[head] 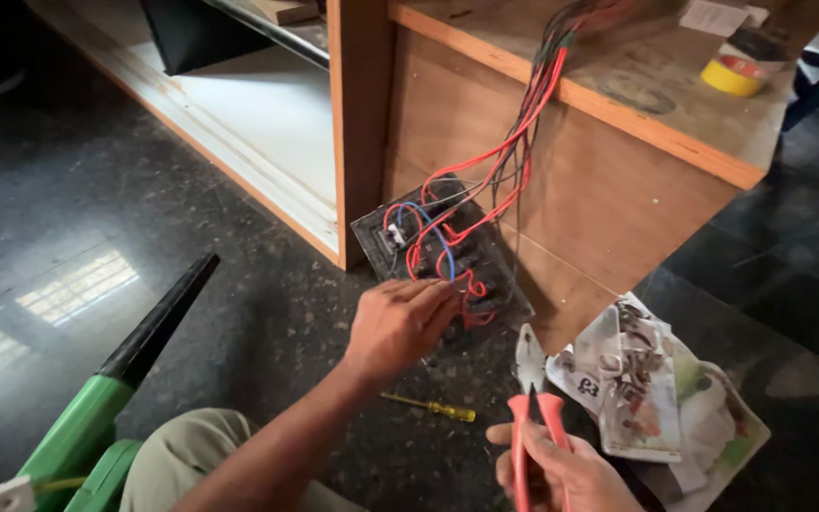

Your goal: The person sits on the floor and works on a black electrical board with multiple red and blue wires. They use pliers to strip wire ends and a screwdriver to tighten connections on the board terminals.

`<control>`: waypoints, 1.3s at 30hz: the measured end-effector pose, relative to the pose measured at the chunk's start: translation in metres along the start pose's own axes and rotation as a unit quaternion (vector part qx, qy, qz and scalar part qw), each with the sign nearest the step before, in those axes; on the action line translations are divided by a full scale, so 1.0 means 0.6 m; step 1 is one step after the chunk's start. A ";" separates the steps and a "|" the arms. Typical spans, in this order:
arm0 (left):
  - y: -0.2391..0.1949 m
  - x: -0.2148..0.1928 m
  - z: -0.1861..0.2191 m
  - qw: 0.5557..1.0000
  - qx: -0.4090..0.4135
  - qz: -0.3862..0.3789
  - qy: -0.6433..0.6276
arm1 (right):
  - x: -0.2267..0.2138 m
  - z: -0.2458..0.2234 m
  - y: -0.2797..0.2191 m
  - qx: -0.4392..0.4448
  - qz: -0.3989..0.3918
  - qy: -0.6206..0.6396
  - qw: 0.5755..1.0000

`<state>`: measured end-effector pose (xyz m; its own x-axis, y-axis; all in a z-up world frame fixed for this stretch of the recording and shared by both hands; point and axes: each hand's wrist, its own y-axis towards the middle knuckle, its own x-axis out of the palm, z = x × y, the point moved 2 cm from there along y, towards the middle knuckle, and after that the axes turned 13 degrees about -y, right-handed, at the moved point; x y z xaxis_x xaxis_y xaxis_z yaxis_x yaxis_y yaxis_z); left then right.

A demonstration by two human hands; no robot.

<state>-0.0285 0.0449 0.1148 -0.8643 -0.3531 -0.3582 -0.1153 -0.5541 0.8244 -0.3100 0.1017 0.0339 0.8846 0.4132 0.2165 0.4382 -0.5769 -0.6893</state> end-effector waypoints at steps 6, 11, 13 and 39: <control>-0.038 0.039 -0.026 0.943 -0.215 0.008 -0.255 | 0.042 -0.045 -0.030 -0.070 0.024 -0.109 0.991; -0.055 0.068 -0.069 0.841 -0.257 -0.052 -0.474 | 0.021 -0.066 -0.025 -0.106 0.205 -0.361 0.904; -0.050 0.066 -0.072 0.829 -0.253 -0.086 -0.490 | 0.022 -0.081 -0.032 -0.108 0.268 -0.520 0.804; -0.012 -0.008 -0.073 0.973 -0.172 -0.153 -0.022 | 0.116 -0.196 -0.052 -0.266 0.482 -0.739 0.387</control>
<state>-0.0024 0.0174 0.0914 -0.8365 -0.1028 -0.5383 -0.2065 -0.8506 0.4835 -0.2436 0.0656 0.1518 -0.2090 -0.4499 -0.8683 0.3364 -0.8668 0.3681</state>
